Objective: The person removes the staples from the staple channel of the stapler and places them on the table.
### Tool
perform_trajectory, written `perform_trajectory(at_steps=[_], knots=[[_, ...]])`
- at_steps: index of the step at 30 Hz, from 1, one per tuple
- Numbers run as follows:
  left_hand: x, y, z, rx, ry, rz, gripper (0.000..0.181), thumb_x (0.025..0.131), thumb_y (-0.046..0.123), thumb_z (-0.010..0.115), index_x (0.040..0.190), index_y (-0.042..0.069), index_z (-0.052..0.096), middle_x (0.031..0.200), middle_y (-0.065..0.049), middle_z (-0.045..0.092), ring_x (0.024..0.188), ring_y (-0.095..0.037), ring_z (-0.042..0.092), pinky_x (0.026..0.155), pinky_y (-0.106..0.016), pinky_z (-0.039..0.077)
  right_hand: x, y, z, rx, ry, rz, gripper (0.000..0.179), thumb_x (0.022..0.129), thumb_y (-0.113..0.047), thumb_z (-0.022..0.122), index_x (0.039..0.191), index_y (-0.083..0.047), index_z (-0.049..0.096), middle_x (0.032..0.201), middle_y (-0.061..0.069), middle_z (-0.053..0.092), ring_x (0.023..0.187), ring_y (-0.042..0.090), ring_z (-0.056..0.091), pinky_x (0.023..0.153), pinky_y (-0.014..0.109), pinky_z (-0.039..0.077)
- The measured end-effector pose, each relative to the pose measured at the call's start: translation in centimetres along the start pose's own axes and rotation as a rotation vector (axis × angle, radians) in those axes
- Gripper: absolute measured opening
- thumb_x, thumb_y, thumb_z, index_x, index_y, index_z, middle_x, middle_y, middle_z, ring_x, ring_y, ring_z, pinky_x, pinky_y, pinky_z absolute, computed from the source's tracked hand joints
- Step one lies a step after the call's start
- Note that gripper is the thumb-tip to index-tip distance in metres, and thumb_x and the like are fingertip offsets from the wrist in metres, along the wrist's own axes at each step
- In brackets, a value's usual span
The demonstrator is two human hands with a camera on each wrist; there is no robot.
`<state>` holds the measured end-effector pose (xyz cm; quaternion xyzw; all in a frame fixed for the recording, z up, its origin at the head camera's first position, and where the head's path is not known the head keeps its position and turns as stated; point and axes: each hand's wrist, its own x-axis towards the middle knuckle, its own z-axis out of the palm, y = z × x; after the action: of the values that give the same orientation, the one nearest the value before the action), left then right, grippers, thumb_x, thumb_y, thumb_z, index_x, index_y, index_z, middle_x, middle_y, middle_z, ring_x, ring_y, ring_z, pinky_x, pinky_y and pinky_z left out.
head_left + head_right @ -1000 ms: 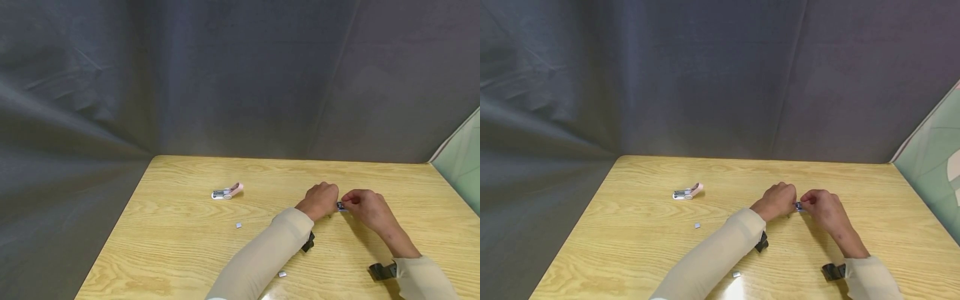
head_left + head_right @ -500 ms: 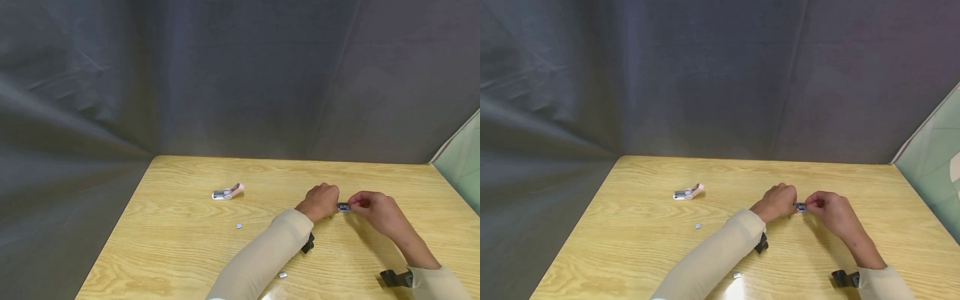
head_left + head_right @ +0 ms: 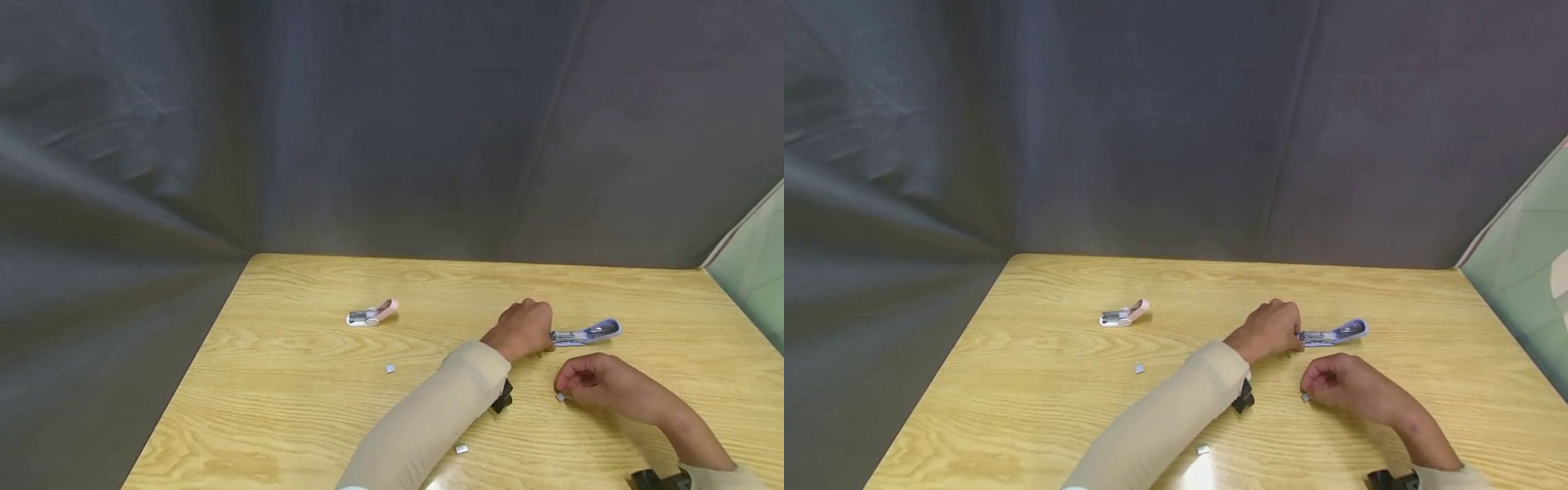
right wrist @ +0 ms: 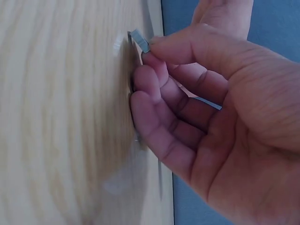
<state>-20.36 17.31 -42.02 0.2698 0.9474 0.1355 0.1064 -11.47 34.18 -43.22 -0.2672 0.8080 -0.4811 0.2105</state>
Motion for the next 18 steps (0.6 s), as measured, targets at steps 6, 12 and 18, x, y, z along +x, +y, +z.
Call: perform_trajectory(at_steps=[6,12,18], knots=[[-0.2,-0.1,-0.2,-0.025,0.001,-0.017,0.044,0.084,0.038,0.088,0.059,0.020,0.057,0.048,0.008,0.037,0.046,-0.006,0.036,0.051,-0.023,0.040,0.2,-0.3,0.2,-0.075,0.021,0.017,0.014,0.098,0.008,0.060,0.098,-0.002,0.070,0.091,0.000,0.070,0.079,0.004,0.059,0.067,0.026,0.052],[-0.5,-0.4,-0.5,-0.009,-0.029,-0.029,0.054,0.086,0.049,0.082,0.055,0.019,0.049,0.046,0.007,0.025,0.043,-0.008,0.025,0.046,-0.025,0.033,0.4,-0.4,0.4,-0.124,0.036,0.020,0.012,0.096,0.008,0.064,0.094,-0.003,0.070,0.086,-0.004,0.069,0.075,0.001,0.057,0.064,0.025,0.050],[-1.5,-1.2,-1.7,-0.049,-0.044,0.007,0.059,0.090,0.052,0.077,0.057,0.018,0.043,0.050,0.006,0.021,0.047,-0.008,0.023,0.046,-0.025,0.028,0.5,-0.9,0.3,-0.132,0.023,0.081,0.008,0.096,0.003,0.067,0.095,-0.004,0.070,0.086,-0.004,0.068,0.075,0.001,0.056,0.064,0.024,0.049]])
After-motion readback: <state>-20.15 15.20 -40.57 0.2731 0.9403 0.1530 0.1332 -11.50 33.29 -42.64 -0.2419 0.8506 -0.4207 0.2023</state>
